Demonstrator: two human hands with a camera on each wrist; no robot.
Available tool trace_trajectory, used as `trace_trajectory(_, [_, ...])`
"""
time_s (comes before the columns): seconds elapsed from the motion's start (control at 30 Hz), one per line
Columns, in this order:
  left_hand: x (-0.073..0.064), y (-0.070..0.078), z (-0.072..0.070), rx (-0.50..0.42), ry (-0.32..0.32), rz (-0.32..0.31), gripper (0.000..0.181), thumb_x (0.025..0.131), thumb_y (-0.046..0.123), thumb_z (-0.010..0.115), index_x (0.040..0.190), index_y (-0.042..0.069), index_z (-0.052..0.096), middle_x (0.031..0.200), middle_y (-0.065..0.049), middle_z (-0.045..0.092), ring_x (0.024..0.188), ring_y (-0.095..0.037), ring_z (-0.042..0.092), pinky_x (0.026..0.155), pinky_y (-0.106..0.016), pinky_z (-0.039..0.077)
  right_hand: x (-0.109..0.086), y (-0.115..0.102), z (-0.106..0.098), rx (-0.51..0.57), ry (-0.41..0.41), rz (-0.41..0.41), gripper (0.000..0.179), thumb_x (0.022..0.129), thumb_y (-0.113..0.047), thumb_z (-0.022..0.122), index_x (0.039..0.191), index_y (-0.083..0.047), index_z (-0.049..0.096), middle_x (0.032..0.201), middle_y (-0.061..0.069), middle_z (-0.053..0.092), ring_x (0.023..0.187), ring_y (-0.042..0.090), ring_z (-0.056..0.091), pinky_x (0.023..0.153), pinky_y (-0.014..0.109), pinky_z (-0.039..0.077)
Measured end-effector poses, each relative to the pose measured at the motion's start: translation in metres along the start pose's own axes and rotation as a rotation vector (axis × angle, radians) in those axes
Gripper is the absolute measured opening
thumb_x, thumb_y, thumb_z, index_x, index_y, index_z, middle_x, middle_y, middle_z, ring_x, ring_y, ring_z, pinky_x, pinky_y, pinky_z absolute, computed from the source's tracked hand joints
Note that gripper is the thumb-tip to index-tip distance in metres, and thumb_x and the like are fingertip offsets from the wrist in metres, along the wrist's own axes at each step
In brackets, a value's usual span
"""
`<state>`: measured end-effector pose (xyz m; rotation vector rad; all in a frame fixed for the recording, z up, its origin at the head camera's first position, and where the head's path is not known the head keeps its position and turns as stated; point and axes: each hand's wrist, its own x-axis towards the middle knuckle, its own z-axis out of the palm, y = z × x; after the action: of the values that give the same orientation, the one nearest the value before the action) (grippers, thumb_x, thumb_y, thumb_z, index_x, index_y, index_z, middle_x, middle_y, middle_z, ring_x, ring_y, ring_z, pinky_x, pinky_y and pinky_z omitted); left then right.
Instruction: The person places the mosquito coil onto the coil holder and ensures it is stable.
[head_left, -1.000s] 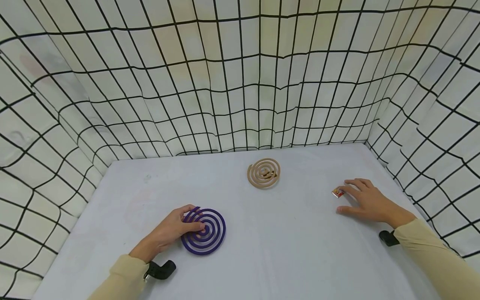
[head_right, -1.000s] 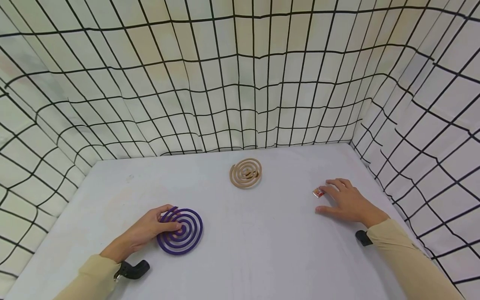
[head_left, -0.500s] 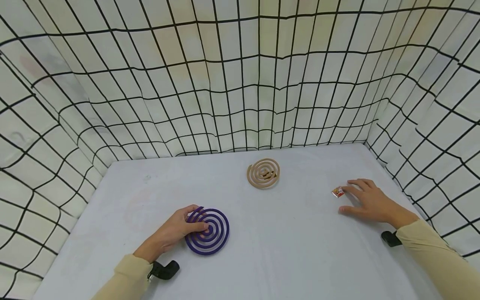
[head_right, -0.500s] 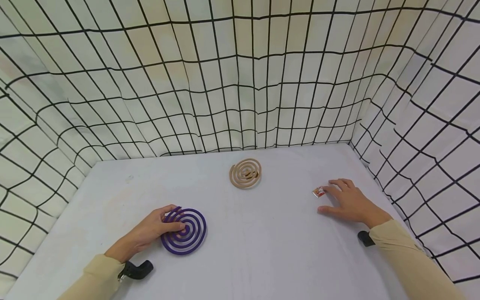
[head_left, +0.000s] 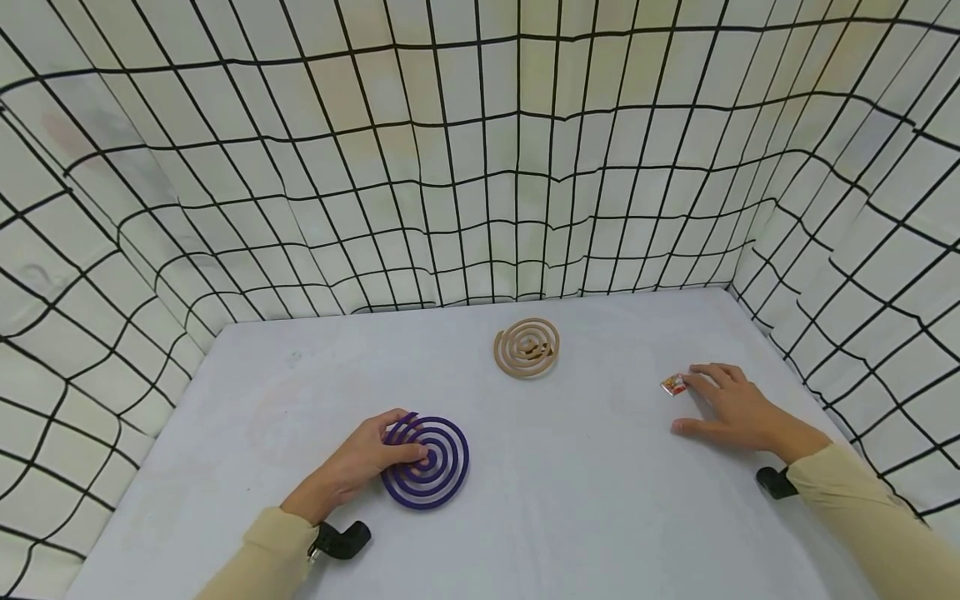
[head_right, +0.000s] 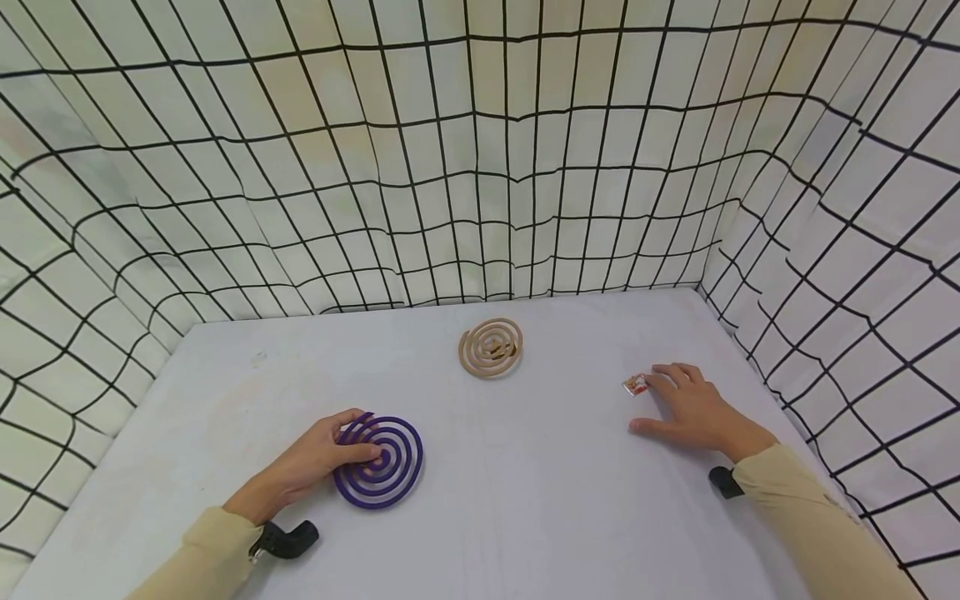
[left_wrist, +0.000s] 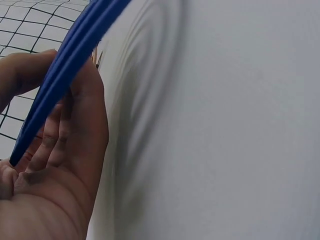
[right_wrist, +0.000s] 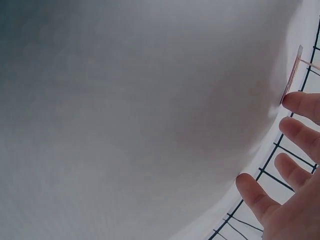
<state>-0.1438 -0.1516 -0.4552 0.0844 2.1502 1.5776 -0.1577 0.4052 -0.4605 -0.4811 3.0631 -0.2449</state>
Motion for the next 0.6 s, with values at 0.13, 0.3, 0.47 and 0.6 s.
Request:
trace_trajectory(0.13, [0.002, 0.002, 0.004, 0.008, 0.029, -0.008, 0.058, 0.088, 0.019, 0.082, 0.136, 0.002, 0.055, 0.120, -0.013, 0.071, 0.101, -0.015, 0.068, 0.090, -0.025, 0.055, 0.001, -0.003, 0.001, -0.008, 0.000, -0.005, 0.087, 0.087, -0.066, 0.071, 0.145, -0.003, 0.055, 0.152, 0.022, 0.047, 0.139, 0.054, 0.037, 0.104, 0.075, 0.040])
trace_trajectory(0.3, [0.007, 0.004, 0.009, -0.029, 0.037, -0.017, 0.060, 0.088, 0.019, 0.083, 0.137, 0.003, 0.053, 0.121, -0.013, 0.071, 0.099, -0.016, 0.069, 0.091, -0.026, 0.056, 0.001, -0.008, 0.000, -0.012, 0.000, 0.000, 0.089, 0.086, -0.067, 0.072, 0.146, -0.005, 0.054, 0.153, 0.021, 0.046, 0.139, 0.054, 0.038, 0.103, 0.075, 0.040])
trace_trajectory(0.47, [0.011, 0.005, 0.012, -0.091, 0.015, -0.005, 0.056, 0.090, 0.016, 0.080, 0.135, 0.001, 0.051, 0.116, -0.014, 0.073, 0.094, -0.016, 0.073, 0.089, -0.025, 0.058, -0.001, -0.012, 0.001, -0.006, -0.022, 0.033, 0.092, 0.085, -0.071, 0.070, 0.149, -0.008, 0.052, 0.155, 0.021, 0.043, 0.140, 0.052, 0.037, 0.104, 0.075, 0.037])
trace_trajectory(0.6, [0.015, 0.007, 0.016, -0.109, 0.016, 0.002, 0.052, 0.090, 0.015, 0.080, 0.132, 0.001, 0.053, 0.115, -0.013, 0.074, 0.095, -0.015, 0.072, 0.089, -0.023, 0.058, -0.002, -0.014, 0.004, -0.010, -0.020, 0.034, 0.093, 0.084, -0.072, 0.070, 0.149, -0.008, 0.051, 0.155, 0.022, 0.043, 0.139, 0.052, 0.038, 0.103, 0.075, 0.038])
